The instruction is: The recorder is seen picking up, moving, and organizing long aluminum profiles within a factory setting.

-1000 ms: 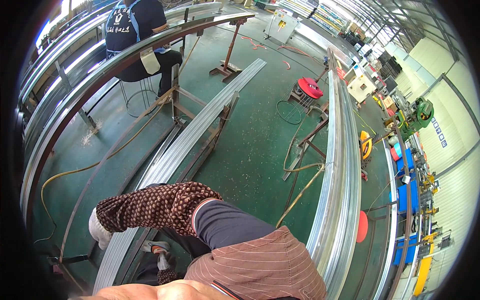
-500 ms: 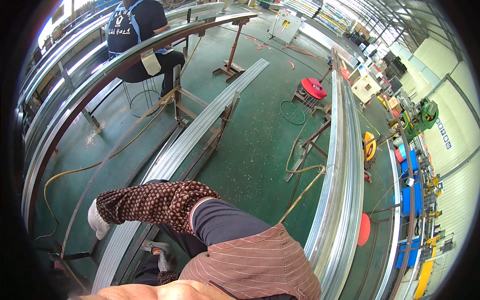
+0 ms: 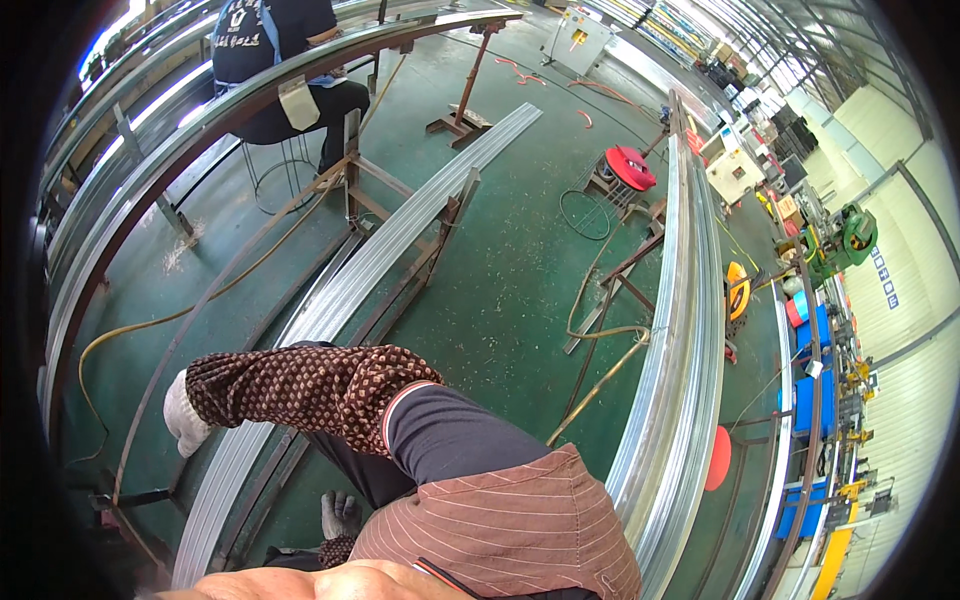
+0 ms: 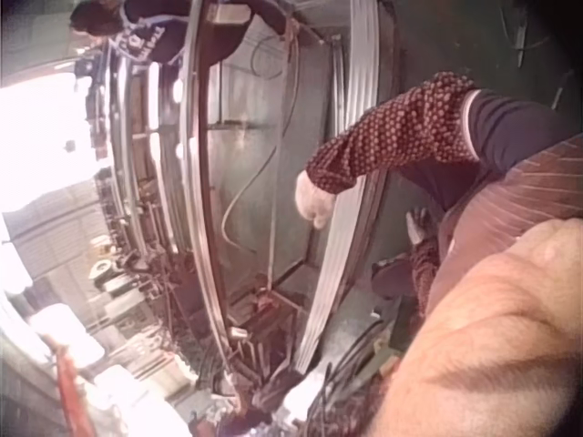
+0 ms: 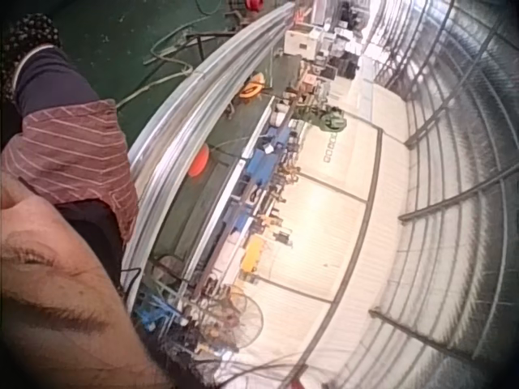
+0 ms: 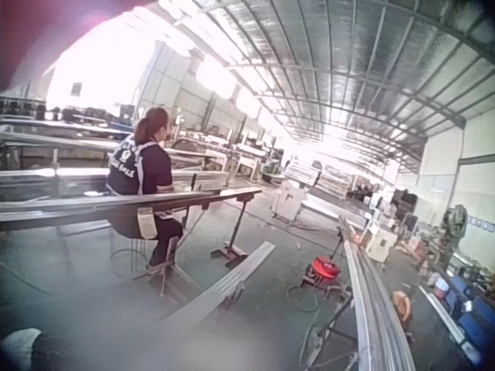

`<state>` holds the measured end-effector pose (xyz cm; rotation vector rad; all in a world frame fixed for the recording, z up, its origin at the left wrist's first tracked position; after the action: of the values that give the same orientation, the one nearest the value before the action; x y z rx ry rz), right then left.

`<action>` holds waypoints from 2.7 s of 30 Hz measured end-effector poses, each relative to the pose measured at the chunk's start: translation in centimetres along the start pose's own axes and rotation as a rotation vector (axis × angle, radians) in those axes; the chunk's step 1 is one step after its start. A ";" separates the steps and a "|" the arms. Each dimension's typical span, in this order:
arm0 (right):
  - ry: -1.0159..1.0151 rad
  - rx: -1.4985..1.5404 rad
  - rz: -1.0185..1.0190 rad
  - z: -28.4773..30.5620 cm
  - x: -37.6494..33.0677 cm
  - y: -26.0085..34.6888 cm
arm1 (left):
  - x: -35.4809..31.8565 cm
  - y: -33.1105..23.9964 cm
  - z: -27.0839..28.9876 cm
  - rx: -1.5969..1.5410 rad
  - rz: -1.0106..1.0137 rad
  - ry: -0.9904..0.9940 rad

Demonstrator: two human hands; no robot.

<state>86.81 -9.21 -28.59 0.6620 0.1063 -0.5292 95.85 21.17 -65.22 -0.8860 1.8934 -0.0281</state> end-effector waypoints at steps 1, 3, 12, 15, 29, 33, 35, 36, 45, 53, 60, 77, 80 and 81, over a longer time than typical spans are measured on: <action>0.010 -0.002 0.000 -0.1 0.1 0.0 | -0.7 -0.1 -0.8 -0.001 -0.012 -0.133; 0.017 0.005 0.014 -0.2 0.6 0.5 | -1.1 -0.1 -1.4 -0.043 -0.020 -0.158; 0.067 -0.005 0.012 -0.9 0.5 1.1 | -1.7 0.3 -3.2 -0.145 -0.009 -0.173; 0.076 -0.012 -0.028 -0.7 0.3 0.4 | -2.2 -0.2 -4.0 -0.134 0.009 -0.210; 0.026 0.017 0.011 -0.4 0.2 0.7 | 0.1 0.1 1.3 -0.061 -0.013 -0.109; 0.060 0.032 -0.016 -1.4 0.9 -0.3 | 0.5 -0.2 -0.5 -0.050 0.001 -0.197; 0.062 0.015 -0.021 -1.6 1.1 -0.4 | 0.5 -0.1 -1.3 -0.069 0.002 -0.207; 0.059 0.024 -0.015 -1.5 1.2 -0.1 | 0.7 -0.3 -1.1 -0.091 0.000 -0.221; 0.130 -0.006 0.126 -1.9 1.1 1.4 | 2.0 -0.7 -1.6 -0.026 0.085 -0.315; 0.109 0.073 0.177 -2.6 1.9 1.7 | 2.4 -0.9 0.5 -0.053 0.103 -0.298; 0.177 0.020 0.219 -3.8 3.0 2.2 | 3.1 -1.1 1.5 -0.091 0.081 -0.155; 0.220 -0.001 0.204 -4.2 2.8 2.8 | 3.7 -0.9 3.5 -0.145 0.058 -0.055; 0.227 -0.004 0.189 -4.4 2.6 2.0 | 4.1 -0.6 2.4 -0.140 0.075 -0.141; 0.227 -0.005 0.189 -4.4 2.5 1.9 | 4.0 -0.5 2.2 -0.139 0.078 -0.189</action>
<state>90.28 -6.32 -31.64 0.7183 0.2557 -0.2702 96.97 19.20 -69.20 -0.8751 1.7668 0.2303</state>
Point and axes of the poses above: each hand's wrist, its own x-axis towards the middle knuckle, its own z-axis out of the back of the hand, y = z × x, the point moved 3 cm from there along x, towards the middle knuckle, and after that the axes turned 3 degrees about x, right-handed, at the moved point
